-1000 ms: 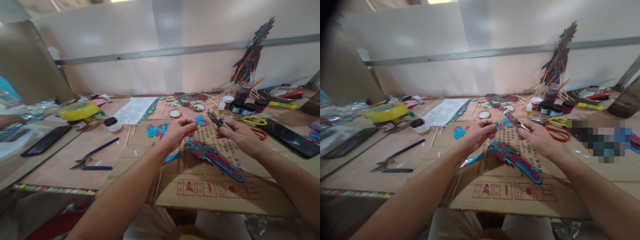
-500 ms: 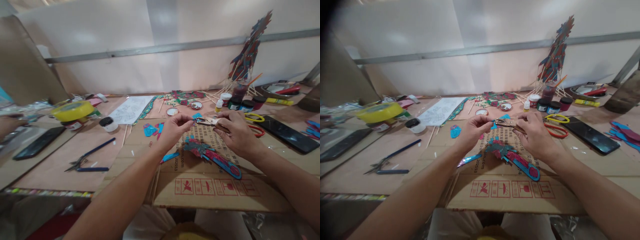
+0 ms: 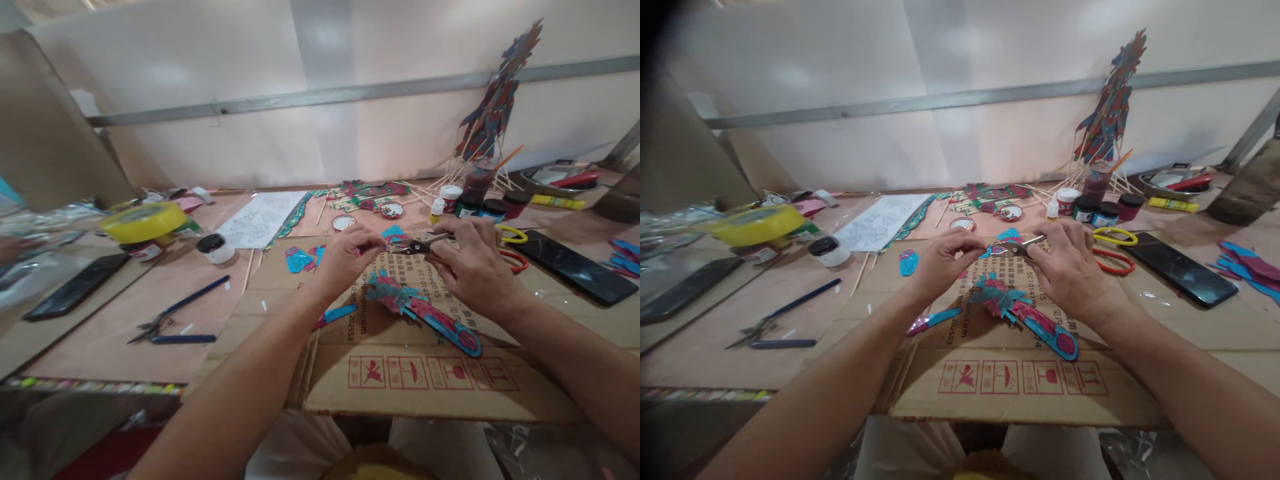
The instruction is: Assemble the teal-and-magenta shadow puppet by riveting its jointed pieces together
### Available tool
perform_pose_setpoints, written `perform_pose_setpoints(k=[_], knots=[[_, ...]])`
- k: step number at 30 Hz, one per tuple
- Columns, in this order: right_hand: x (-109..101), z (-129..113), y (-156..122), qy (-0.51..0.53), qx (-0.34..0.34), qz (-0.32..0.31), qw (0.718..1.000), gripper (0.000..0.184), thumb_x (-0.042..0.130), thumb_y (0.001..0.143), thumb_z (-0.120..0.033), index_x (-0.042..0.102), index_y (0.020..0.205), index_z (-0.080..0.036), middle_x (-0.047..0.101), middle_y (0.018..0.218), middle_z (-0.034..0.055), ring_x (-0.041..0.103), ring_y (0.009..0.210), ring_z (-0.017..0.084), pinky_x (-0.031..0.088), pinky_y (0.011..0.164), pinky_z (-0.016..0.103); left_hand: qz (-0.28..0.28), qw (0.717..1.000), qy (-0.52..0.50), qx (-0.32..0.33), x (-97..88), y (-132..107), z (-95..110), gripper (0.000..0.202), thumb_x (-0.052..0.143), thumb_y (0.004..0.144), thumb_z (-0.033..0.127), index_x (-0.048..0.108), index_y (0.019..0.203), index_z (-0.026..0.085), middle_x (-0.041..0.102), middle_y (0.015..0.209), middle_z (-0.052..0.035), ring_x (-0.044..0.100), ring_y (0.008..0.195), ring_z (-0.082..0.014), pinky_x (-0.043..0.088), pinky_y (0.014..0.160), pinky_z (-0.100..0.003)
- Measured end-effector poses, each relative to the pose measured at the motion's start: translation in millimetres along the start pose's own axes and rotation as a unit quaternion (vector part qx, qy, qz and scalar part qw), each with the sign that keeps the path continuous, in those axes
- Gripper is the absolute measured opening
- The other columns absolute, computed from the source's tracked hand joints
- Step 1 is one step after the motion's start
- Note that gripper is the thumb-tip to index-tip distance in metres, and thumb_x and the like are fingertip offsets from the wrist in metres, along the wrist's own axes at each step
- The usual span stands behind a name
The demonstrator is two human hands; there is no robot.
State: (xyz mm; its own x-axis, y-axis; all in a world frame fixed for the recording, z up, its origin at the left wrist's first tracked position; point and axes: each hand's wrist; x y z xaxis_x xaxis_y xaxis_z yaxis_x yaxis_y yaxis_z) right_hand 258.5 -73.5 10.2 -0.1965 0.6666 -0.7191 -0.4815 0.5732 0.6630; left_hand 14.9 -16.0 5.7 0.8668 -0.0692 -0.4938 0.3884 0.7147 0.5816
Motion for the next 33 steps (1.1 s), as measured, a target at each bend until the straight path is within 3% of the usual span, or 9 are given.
perform_pose_setpoints(k=[4, 11, 18, 23, 33], knots=[[-0.3, -2.5, -1.3, -0.030, -0.013, -0.002, 0.999, 0.015, 0.057, 0.091, -0.019, 0.071, 0.089, -0.021, 0.061, 0.123, 0.0148, 0.050, 0.110, 0.034, 0.042, 0.092, 0.052, 0.008, 0.997, 0.046, 0.054, -1.0, -2.0, 1.6, 0.011, 0.066, 0.089, 0.017, 0.074, 0.084, 0.021, 0.072, 0.087, -0.0047, 0.065, 0.085, -0.0161, 0.053, 0.083, -0.031], [5.3, -4.4, -9.0, -0.062, -0.015, 0.006, 0.998, 0.029, 0.051, 0.092, -0.012, 0.068, 0.109, -0.029, 0.060, 0.129, 0.0075, 0.046, 0.115, 0.032, 0.040, 0.093, 0.052, 0.010, 0.992, 0.072, 0.099, -3.3, -5.3, -1.4, 0.013, 0.063, 0.092, 0.017, 0.074, 0.086, 0.020, 0.073, 0.092, -0.0061, 0.068, 0.089, -0.0165, 0.056, 0.084, -0.031], [5.4, -1.7, -11.2, -0.070, -0.005, -0.002, 0.998, 0.027, 0.052, 0.093, -0.015, 0.065, 0.108, -0.033, 0.062, 0.129, 0.0042, 0.048, 0.114, 0.033, 0.037, 0.089, 0.052, 0.028, 0.991, 0.050, 0.123, -3.0, -4.8, -2.9, 0.011, 0.063, 0.093, 0.019, 0.073, 0.087, 0.020, 0.073, 0.091, -0.0054, 0.068, 0.087, -0.0151, 0.055, 0.081, -0.029], [2.6, -6.0, -10.3, -0.079, -0.014, 0.026, 0.996, 0.021, 0.051, 0.093, -0.012, 0.064, 0.098, -0.028, 0.062, 0.128, 0.0061, 0.049, 0.112, 0.032, 0.037, 0.089, 0.051, 0.035, 0.985, 0.052, 0.158, -3.2, -5.5, -5.7, 0.011, 0.063, 0.093, 0.020, 0.073, 0.089, 0.020, 0.073, 0.092, -0.0057, 0.068, 0.087, -0.0144, 0.055, 0.080, -0.028], [0.2, -9.9, -11.3, -0.017, 0.002, 0.041, 0.999, 0.020, 0.053, 0.092, -0.010, 0.062, 0.089, -0.027, 0.062, 0.124, 0.0036, 0.048, 0.111, 0.029, 0.032, 0.086, 0.047, 0.043, 0.981, 0.052, 0.184, -2.4, -5.4, -10.2, 0.009, 0.064, 0.093, 0.020, 0.073, 0.091, 0.019, 0.072, 0.092, -0.0054, 0.068, 0.088, -0.0138, 0.056, 0.082, -0.028]])
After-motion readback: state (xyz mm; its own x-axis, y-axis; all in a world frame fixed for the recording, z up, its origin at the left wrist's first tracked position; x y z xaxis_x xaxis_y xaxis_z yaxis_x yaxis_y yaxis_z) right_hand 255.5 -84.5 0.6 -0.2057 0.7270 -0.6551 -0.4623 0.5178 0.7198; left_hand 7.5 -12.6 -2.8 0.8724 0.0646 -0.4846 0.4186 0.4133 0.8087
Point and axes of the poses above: each hand's wrist, its own y-axis towards the middle knuckle, its own x-axis out of the palm, z = x × y
